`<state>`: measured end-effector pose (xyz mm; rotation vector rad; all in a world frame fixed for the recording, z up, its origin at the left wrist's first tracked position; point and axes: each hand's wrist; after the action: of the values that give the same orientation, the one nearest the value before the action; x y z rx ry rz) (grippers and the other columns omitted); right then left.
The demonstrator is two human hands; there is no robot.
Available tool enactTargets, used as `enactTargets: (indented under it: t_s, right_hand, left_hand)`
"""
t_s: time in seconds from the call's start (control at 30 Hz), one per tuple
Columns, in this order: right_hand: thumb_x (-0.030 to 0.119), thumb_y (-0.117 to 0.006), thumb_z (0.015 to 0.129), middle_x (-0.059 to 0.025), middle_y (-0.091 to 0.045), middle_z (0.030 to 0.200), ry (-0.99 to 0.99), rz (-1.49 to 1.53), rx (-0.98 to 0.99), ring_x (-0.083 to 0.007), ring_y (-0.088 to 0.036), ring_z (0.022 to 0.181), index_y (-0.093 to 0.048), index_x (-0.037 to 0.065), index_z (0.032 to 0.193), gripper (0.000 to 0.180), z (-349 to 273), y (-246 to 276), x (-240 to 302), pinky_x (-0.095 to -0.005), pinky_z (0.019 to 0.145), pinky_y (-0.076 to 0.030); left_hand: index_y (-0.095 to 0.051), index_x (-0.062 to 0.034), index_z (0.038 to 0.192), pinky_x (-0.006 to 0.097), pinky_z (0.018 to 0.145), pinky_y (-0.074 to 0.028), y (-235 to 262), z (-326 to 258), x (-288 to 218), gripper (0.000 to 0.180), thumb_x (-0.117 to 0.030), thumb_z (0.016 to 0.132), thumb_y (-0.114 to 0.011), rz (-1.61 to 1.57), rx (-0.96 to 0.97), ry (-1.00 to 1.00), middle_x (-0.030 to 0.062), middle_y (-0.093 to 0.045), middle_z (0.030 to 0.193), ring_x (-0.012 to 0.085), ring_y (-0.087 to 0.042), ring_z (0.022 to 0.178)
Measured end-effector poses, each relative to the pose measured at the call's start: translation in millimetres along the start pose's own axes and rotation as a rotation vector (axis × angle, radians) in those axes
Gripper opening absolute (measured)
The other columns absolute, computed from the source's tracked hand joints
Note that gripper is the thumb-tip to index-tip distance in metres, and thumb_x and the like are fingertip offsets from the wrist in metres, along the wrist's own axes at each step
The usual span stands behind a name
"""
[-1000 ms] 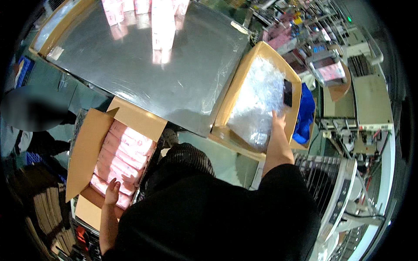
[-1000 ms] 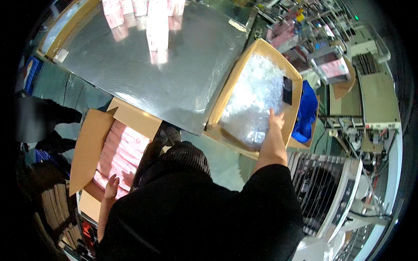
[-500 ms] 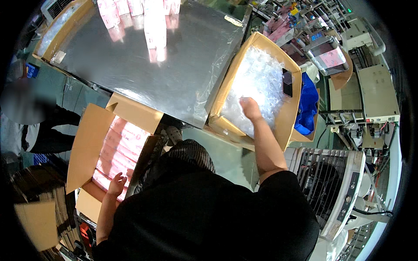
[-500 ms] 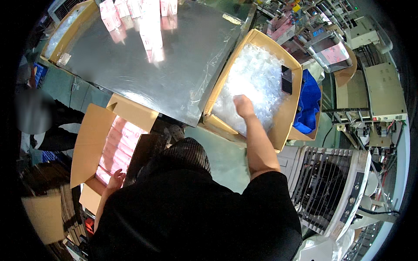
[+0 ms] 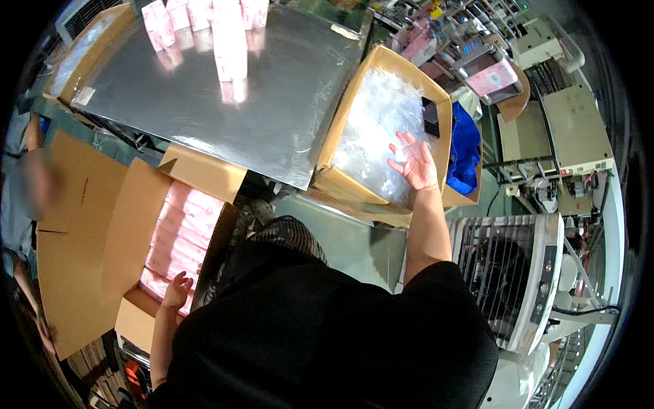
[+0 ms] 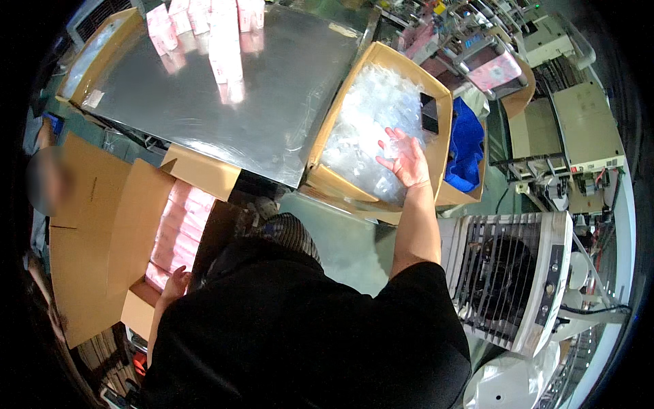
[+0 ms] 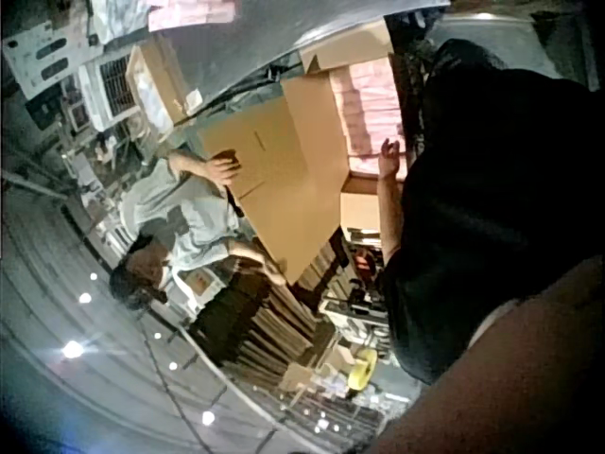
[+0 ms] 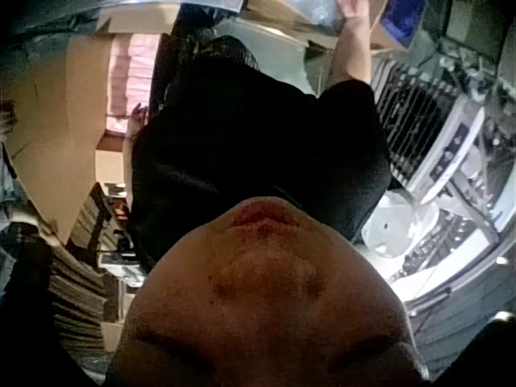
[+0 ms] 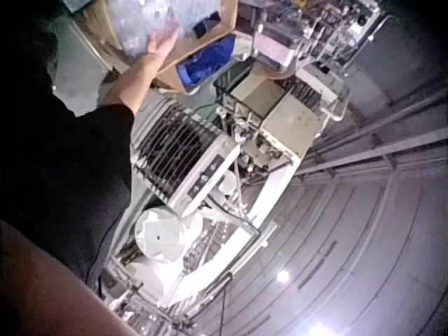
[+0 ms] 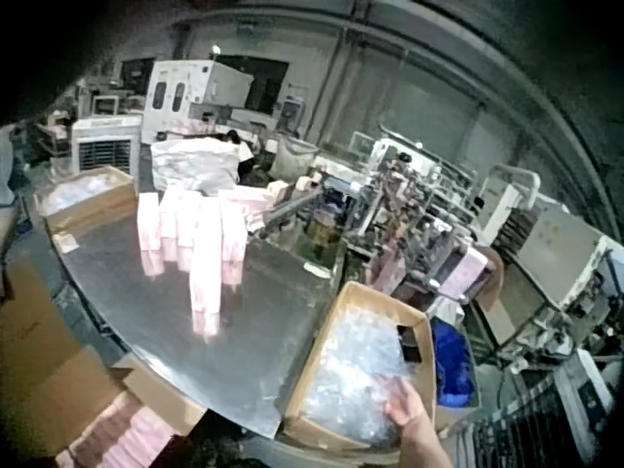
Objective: The person packs pink wrapped products into cardboard boxes, removes the boxes from the table, and places new boxes on the workspace.
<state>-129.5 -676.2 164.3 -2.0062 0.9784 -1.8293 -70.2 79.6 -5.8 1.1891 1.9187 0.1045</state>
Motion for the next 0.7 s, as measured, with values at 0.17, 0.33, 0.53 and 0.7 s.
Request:
enactTargets:
  t_s: [0.17,0.33,0.53,0.7]
  right_hand:
    - [0.048,-0.042,0.099,-0.0156,-0.039,0.147,-0.178,0.109,0.463,-0.0399,-0.049,0.124,-0.048,0.01,0.136,0.054,46,-133,-31,-0.0565,0.094,-0.048]
    - [0.049,-0.044,0.097,-0.0241,-0.041,0.143,-0.392,0.122,0.87,-0.0434,-0.051,0.121,-0.048,0.004,0.136,0.059,80,-267,-91,-0.0564,0.094,-0.049]
    - [0.038,-0.046,0.1,-0.0195,-0.048,0.14,-0.644,-0.244,1.264,-0.0297,-0.05,0.125,-0.049,-0.001,0.134,0.052,81,-413,-216,-0.0428,0.108,-0.037]
    - [0.028,-0.061,0.09,-0.0192,-0.064,0.106,-0.304,-1.037,1.366,-0.0266,-0.064,0.092,-0.053,0.007,0.133,0.048,66,-404,-337,-0.0358,0.09,-0.049]
  left_hand:
    - [-0.041,-0.0003,0.141,0.037,0.092,-0.048,0,-12,-27,0.067,-0.044,0.094,-0.058,-0.169,0.021,-0.016,0.0211,-0.054,0.133,0.0272,-0.054,0.12]
    - [-0.037,-0.005,0.146,0.037,0.108,-0.034,13,-48,-153,0.078,-0.062,0.094,-0.045,-0.355,0.229,0.114,0.016,-0.042,0.147,0.0269,-0.039,0.134]
    - [-0.041,-0.0033,0.143,0.036,0.113,-0.028,-8,-56,-150,0.076,-0.061,0.094,-0.044,-0.329,0.166,0.079,0.019,-0.045,0.144,0.0294,-0.04,0.135]
    - [-0.059,0.0003,0.124,0.035,0.095,-0.046,-7,-59,-163,0.058,-0.049,0.095,-0.054,-0.335,0.037,0.074,0.0173,-0.065,0.116,0.0246,-0.062,0.108]
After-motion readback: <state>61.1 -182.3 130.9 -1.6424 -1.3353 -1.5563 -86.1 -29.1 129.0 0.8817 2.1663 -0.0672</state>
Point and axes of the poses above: each hand's wrist, its own z-axis towards the middle knuckle, its own y-axis out of the back of the hand, x = y × z
